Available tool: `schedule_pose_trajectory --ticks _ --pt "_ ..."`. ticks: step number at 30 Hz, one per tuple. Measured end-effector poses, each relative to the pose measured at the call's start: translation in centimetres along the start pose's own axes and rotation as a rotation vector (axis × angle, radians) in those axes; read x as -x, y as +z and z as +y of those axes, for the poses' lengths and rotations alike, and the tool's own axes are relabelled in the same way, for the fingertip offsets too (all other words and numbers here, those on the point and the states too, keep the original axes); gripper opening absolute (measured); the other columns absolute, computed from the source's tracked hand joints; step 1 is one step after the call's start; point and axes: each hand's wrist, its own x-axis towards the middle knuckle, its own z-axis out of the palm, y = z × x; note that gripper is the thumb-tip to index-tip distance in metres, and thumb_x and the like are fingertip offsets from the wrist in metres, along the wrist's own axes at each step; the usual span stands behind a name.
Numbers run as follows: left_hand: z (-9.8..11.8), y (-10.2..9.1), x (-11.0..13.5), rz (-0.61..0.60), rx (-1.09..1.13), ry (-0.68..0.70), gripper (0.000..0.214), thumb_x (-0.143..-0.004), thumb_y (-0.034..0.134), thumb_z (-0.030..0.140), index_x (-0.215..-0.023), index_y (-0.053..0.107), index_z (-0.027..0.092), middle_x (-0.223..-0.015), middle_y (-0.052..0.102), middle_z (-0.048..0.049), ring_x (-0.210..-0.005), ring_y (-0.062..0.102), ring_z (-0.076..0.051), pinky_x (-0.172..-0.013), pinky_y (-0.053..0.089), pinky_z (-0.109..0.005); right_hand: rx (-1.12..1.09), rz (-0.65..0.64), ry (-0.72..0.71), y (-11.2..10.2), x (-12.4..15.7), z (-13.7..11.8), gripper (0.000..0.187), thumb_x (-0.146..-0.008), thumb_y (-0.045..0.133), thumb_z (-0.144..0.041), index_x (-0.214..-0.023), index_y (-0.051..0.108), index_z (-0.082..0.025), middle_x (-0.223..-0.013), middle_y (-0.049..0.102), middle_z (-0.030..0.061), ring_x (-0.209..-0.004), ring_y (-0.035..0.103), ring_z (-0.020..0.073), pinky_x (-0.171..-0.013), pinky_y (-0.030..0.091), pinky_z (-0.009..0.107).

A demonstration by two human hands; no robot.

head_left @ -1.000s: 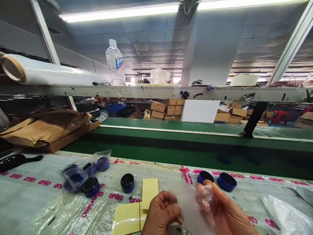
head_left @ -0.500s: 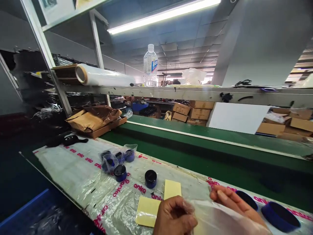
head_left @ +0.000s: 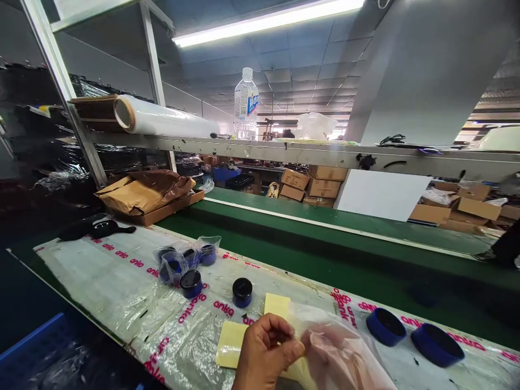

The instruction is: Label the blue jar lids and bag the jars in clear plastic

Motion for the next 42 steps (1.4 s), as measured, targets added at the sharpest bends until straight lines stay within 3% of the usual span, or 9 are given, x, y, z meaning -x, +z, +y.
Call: schedule_pose_trajectory --ticks 5,8,14,18,22,27,34,38,42 --pt "0.6 -1.0 -0.3 0.106 0.011 0.075 0.054 -0.048 0.095 0.048 -0.079 0.065 0.016 -0.062 0.061 0.0035 -0.05 0.05 -0.007 -0.044 0.037 -0.017 -0.289 -0.028 0.207 -0.8 0.4 -0.5 0.049 -0.087 0.063 -0.067 -0.084 0.071 -0.018 -0.073 0.068 0.003 -0.061 0.064 0.0187 -0.052 0.05 0.029" --pt "1.2 -1.6 -0.4 0.186 0.015 0.131 0.053 -0.049 0.094 0.049 -0.079 0.066 0.016 -0.063 0.061 0.0032 -0.053 0.053 -0.008 -0.047 0.039 -0.017 -0.429 0.02 0.231 -1.6 -0.1 -0.7 0.064 -0.077 0.057 -0.083 -0.078 0.07 -0.02 -0.07 0.067 0.0046 -0.059 0.062 0.0205 -0.047 0.047 0.03" --pt "2.3 -2.7 0.7 0.129 0.029 0.15 0.049 -0.048 0.095 0.047 -0.075 0.068 0.017 -0.063 0.064 0.0012 -0.055 0.054 -0.01 -0.052 0.042 -0.019 -0.197 0.215 0.158 -1.2 -0.4 -0.8 0.051 -0.06 0.09 -0.058 -0.069 0.059 -0.018 -0.054 0.058 -0.0036 -0.049 0.047 0.0099 -0.047 0.032 0.019" --pt "2.1 -3.6 1.0 0.045 0.217 0.036 0.055 -0.06 0.078 0.073 -0.067 0.071 0.019 -0.068 0.07 -0.0068 -0.063 0.064 -0.02 -0.058 0.05 -0.03 -0.284 0.054 0.179 0.3 -0.3 -1.0 0.051 -0.064 0.088 -0.059 -0.067 0.058 -0.017 -0.055 0.061 -0.0013 -0.05 0.048 0.0098 -0.05 0.032 0.02" --pt "0.0 -2.9 0.3 0.066 0.206 -0.007 0.046 -0.06 0.083 0.062 -0.072 0.076 0.018 -0.077 0.074 -0.0094 -0.074 0.068 -0.024 -0.062 0.051 -0.031 -0.297 -0.064 0.197 2.1 -0.5 -1.0 0.049 -0.064 0.087 -0.059 -0.072 0.065 -0.017 -0.058 0.063 -0.0003 -0.052 0.053 0.0122 -0.054 0.039 0.022" --pt "-1.2 -1.4 0.3 0.013 0.014 0.078 0.059 -0.063 0.082 0.064 -0.097 0.079 0.016 -0.093 0.077 -0.0134 -0.094 0.07 -0.03 -0.084 0.054 -0.037 -0.003 -0.137 0.103 3.6 -0.7 -1.2 0.046 -0.075 0.075 -0.065 -0.081 0.075 -0.019 -0.072 0.071 0.0034 -0.066 0.063 0.0197 -0.062 0.047 0.027" --pt "-0.4 -2.7 0.4 0.122 -0.093 0.085 0.048 -0.054 0.091 0.055 -0.073 0.075 0.014 -0.067 0.072 -0.0061 -0.065 0.065 -0.019 -0.066 0.051 -0.027 0.327 0.037 -0.314 4.5 -0.4 -0.1 0.028 -0.086 0.067 -0.054 -0.088 0.081 -0.03 -0.088 0.069 0.0066 -0.082 0.065 0.025 -0.073 0.052 0.029" --pt "-0.5 -3.4 0.5 0.111 -0.097 0.064 0.049 -0.057 0.088 0.058 -0.068 0.071 0.013 -0.063 0.067 -0.0036 -0.057 0.055 -0.012 -0.058 0.042 -0.021 0.3 -0.021 -0.284 5.2 -0.5 0.2 0.029 -0.088 0.066 -0.054 -0.087 0.081 -0.029 -0.085 0.067 0.0057 -0.078 0.063 0.0231 -0.067 0.049 0.028" --pt "-0.1 -3.6 1.0 0.111 -0.039 0.195 0.041 -0.065 0.084 0.053 -0.068 0.067 0.016 -0.075 0.067 -0.0027 -0.06 0.053 -0.011 -0.06 0.042 -0.022 0.164 -0.017 -0.127 5.9 -0.8 0.1 0.038 -0.084 0.068 -0.06 -0.084 0.077 -0.023 -0.083 0.068 0.0045 -0.078 0.062 0.0221 -0.068 0.047 0.028"
